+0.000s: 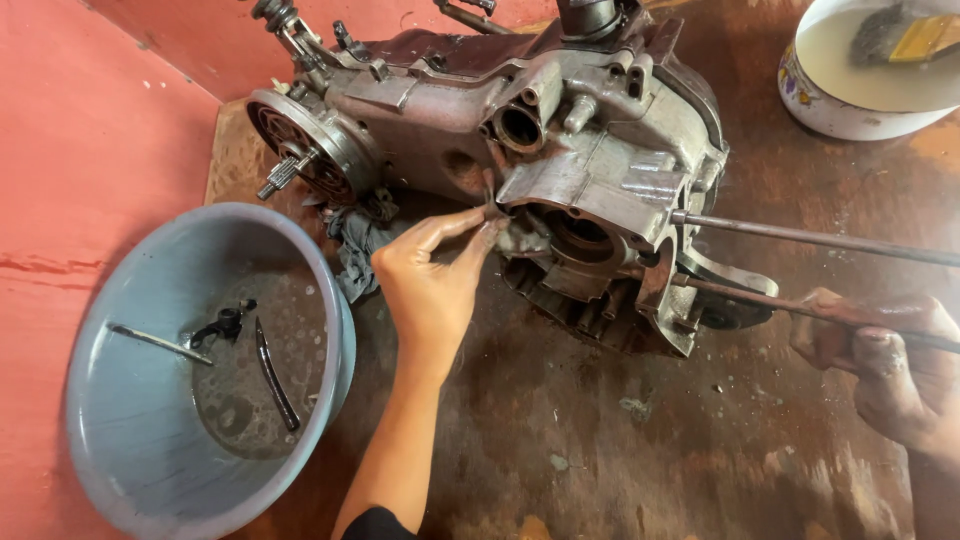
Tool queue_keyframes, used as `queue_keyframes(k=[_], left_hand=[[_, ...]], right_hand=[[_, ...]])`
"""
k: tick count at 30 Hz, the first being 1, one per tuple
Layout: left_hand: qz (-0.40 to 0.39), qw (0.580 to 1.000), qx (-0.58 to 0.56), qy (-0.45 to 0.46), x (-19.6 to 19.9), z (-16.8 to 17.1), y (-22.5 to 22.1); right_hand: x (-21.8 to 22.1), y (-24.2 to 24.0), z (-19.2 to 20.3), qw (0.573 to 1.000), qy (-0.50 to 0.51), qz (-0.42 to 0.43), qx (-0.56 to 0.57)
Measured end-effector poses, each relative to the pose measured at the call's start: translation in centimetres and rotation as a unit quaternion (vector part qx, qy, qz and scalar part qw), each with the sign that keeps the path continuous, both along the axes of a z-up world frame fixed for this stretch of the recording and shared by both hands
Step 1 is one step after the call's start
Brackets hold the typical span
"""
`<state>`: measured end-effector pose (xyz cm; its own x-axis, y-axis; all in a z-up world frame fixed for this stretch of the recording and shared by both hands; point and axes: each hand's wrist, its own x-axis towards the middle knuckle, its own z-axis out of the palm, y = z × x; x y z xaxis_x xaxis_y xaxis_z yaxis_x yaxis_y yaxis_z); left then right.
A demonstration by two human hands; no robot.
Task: Cleaning a disassembled motorcycle engine casing using a cloth and cleaning solution.
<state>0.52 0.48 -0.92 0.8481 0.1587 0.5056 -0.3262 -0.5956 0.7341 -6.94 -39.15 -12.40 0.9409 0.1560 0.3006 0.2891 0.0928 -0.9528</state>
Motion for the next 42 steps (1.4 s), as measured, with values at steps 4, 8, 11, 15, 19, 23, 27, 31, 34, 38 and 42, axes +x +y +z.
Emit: queue_keyframes(k=[4,8,11,15,19,23,27,31,34,38,42], left_hand=[[0.011,0.998,0.055,-0.035,-0.1,0.4,-1.1],[0.035,0.988,0.138,-0.062,-0.4,0.2,-1.4],[0.012,0.991,0.127,-0.035,-0.5,1.3,-1.1],[0.008,0.992,0.125,-0.024,-0.1,2.0,-1.4],[0.019,0.989,0.137,-0.057,0.3,1.0,-1.3],[-0.028,0.993,0.114,0.027,0.2,1.9,-0.6],[-0.010,0.988,0.143,-0.054,0.7,1.4,-0.9],[-0.018,0.986,0.163,-0.034,0.3,2.0,-1.0],[-0.033,0.987,0.125,0.100,-0.1,3.5,-1.1],[-0.017,0.983,0.185,0.010,0.0,2.3,-1.3],[-0.012,0.993,0.116,-0.032,0.6,0.7,-1.2]], right_hand=[[0.1,-0.5,-0.6,1.000,0.023,-0.006,-0.006],[0.5,0.5,1.0,0.999,0.010,-0.004,-0.030],[0.4,0.3,1.5,0.999,0.005,0.003,-0.052],[0.6,0.4,0.6,1.000,0.007,-0.004,-0.026],[0.5,0.2,0.4,0.999,-0.032,-0.006,-0.026],[0.0,-0.8,-0.4,0.999,0.024,0.018,-0.032],[0.0,-1.2,-1.5,0.999,0.024,0.002,-0.024],[-0.1,0.5,0.5,1.000,-0.016,-0.003,0.005],[0.3,-0.1,-0.1,0.999,-0.005,0.039,0.023],[-0.2,-0.4,-0.5,0.999,0.031,0.006,0.017],[0.1,0.1,0.4,1.000,0.024,0.009,-0.006]])
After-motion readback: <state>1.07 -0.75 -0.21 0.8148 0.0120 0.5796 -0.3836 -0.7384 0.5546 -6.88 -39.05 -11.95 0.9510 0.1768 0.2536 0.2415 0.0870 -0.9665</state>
